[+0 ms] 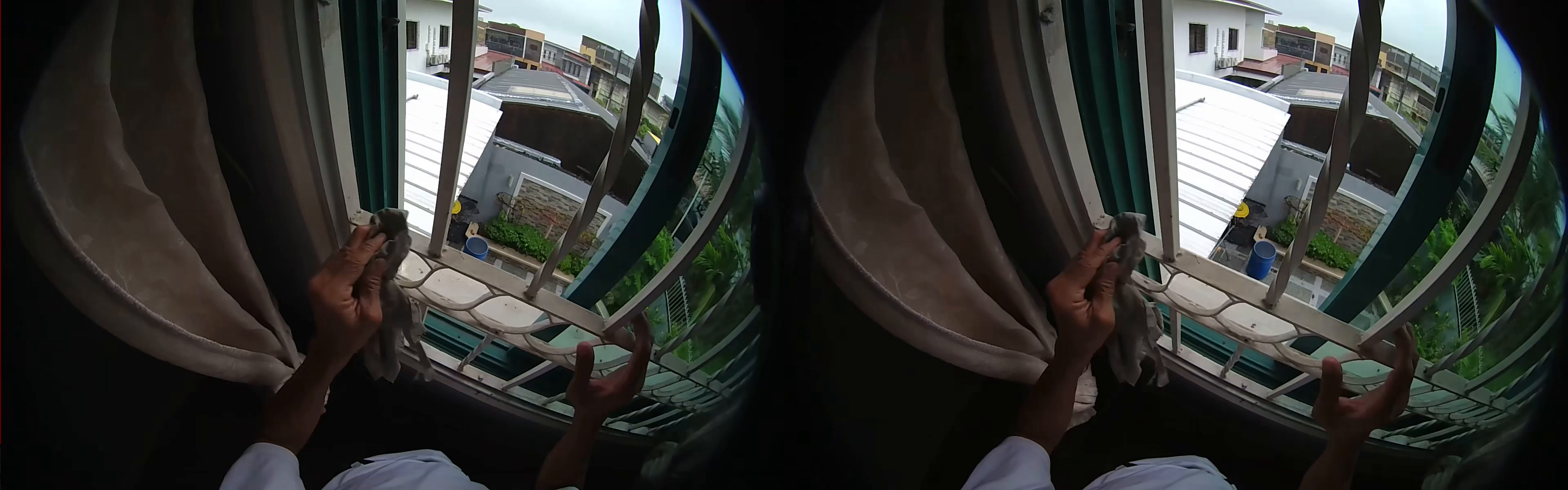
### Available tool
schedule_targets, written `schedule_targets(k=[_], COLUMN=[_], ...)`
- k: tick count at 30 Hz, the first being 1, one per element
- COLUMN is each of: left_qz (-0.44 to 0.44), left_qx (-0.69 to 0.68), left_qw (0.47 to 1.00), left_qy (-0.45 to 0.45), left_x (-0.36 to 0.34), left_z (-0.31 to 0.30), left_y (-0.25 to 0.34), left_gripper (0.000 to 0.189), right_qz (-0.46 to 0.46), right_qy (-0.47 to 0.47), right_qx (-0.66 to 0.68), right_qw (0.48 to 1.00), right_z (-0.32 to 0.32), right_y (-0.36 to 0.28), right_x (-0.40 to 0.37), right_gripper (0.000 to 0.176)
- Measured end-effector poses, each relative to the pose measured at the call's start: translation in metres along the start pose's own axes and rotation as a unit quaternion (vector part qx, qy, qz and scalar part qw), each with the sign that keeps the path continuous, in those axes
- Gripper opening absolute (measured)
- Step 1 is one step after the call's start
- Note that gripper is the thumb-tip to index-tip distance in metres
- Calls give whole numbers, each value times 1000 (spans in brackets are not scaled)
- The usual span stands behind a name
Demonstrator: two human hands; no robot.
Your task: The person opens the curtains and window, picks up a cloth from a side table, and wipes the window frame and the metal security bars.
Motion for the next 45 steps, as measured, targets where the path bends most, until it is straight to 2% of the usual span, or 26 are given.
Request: schedule_targets(k=[1,2,3,5,6,9,11,14,17,19,21,23,25,26,28,31,33,34,35,37,38,40,41,43,44,45], left_qz=[-80,-162,-168,-109,-110,-87,-74,-66,-73,-67,-80,-55,-70,-30,-33,-86,-201,-137,-132,-23,-23,18,24,-29,-50,22], left_qx=[-40,-79,-79,98,122,202,212,206,220,212,45,52,210,198,161,69,-144,-106,-106,11,8,246,246,128,26,-11], left_qw=[993,970,970,982,982,973,971,976,972,973,995,997,975,979,986,993,969,984,985,992,992,969,969,991,997,998], left_qy=[82,163,158,120,95,65,82,36,22,55,44,24,-8,-26,-23,-36,-19,30,29,120,122,19,23,-19,-55,-59], left_x=[-12,-29,-42,-70,-78,-79,-78,-88,-79,-85,-86,-72,-47,-41,-46,-53,-68,-70,-53,-16,-1,28,29,36,36,33], left_z=[-16,-26,-23,-11,-1,21,31,38,20,25,20,16,14,18,38,37,24,14,6,-17,-16,-4,-7,-4,5,21], left_y=[-11,-19,-21,-24,-29,-45,-36,-29,-52,-49,-40,-19,-24,-32,-31,-25,-23,-15,-9,13,5,-5,-8,-17,-13,6], left_gripper=[29,29,29,31,32,31,33,36,35,34,33,32,31,30,30,26,23,22,22,26,26,26,26,28,27,27], right_qz=[-45,-82,-87,-156,-186,-189,-189,-156,-170,-169,-168,-180,-179,-184,-192,-178,-176,-186,-191,-169,-183,-173,-150,-98,-115,-130], right_qy=[119,72,43,-143,-173,-183,-189,-251,-255,-258,-256,-249,-270,-269,-260,-261,-255,-249,-248,-216,-166,-65,-20,8,-3,-20], right_qx=[43,82,152,313,321,319,196,169,153,154,148,148,133,137,142,143,160,177,193,255,247,225,196,137,116,98], right_qw=[991,991,984,926,913,911,944,940,940,939,941,940,937,936,936,938,937,934,930,927,937,957,969,986,986,987], right_z=[-10,-22,-21,10,33,92,118,131,134,136,135,134,131,131,136,136,135,133,131,117,100,71,60,48,48,47], right_y=[-12,-22,-36,-82,-102,-129,-137,-146,-151,-151,-150,-149,-148,-148,-146,-149,-146,-145,-145,-143,-144,-134,-121,-92,-91,-92], right_x=[-3,-20,-38,-43,-43,-43,-41,-52,-52,-53,-52,-51,-56,-57,-56,-55,-52,-50,-50,-42,-27,-2,6,15,18,18], right_gripper=[65,57,44,31,29,39,53,63,59,60,60,61,62,64,68,71,71,70,69,60,55,41,38,38,37,37])
Point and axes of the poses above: each hand's wrist, its own x-axis towards the middle knuckle, its own z-axis out of the palm, y = z × x, the point moved 5 cm from there along x, towards the middle knuckle, and after that the axes turned 1 degree about y, right-handed, at the moved point
